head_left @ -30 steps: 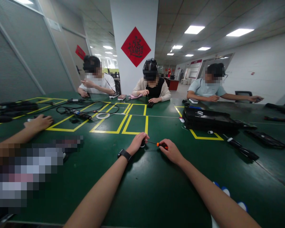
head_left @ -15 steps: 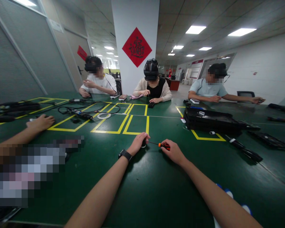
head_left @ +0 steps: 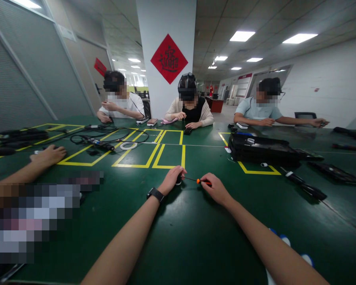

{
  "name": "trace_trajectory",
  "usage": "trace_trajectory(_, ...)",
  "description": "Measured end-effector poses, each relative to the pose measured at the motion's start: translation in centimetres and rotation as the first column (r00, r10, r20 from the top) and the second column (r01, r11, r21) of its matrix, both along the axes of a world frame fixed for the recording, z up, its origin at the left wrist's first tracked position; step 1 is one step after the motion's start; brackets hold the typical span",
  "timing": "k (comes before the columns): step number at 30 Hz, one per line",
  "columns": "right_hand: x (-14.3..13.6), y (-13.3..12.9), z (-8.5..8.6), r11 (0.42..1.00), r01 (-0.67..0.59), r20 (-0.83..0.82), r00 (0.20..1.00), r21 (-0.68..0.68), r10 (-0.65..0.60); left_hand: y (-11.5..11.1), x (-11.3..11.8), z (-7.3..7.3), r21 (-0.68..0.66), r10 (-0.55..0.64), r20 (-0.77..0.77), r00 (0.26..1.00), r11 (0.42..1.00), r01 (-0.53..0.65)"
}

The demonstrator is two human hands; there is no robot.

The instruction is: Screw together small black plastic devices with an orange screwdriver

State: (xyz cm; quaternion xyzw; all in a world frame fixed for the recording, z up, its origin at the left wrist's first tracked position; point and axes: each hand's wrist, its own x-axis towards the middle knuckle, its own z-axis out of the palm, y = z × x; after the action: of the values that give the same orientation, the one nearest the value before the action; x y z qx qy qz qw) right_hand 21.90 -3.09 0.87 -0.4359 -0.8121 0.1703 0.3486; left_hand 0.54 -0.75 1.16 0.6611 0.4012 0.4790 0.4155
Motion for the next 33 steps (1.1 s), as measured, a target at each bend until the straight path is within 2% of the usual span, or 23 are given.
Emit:
trace_trajectory(9, -0.05, 0.00, -0.18, 0.999, -0.020, -0.020, 1.000, -0.039, 0.019, 0.37, -0.05, -0.49, 0.001, 0.011, 0.008, 1.000, 1.000, -0.011)
trace_trajectory(14, 0.00, 0.24, -0.09, 0.999, -0.041, 0.020, 0.999, -0.010, 0.041, 0.39, -0.06, -0.43, -0.015, -0.019, 0.040, 0.999, 1.000, 0.019)
trace_trajectory(23, -0.03, 0.26, -0.44, 1.000, -0.010, -0.009, 1.000, 0.006, 0.010, 0.24, -0.12, -0.36, 0.001, -0.037, 0.051, 0.998, 0.999, 0.037)
trace_trajectory(28, 0.07, 0.47, -0.38, 0.999, -0.042, 0.020, 0.999, 0.007, 0.042, 0.28, -0.06, -0.32, -0.005, -0.014, 0.029, 0.999, 1.000, 0.014)
trace_trajectory(33, 0.14, 0.30, -0.37, 0.999, -0.025, -0.017, 1.000, 0.023, 0.026, 0.42, -0.07, -0.38, -0.009, -0.002, 0.007, 1.000, 1.000, 0.002)
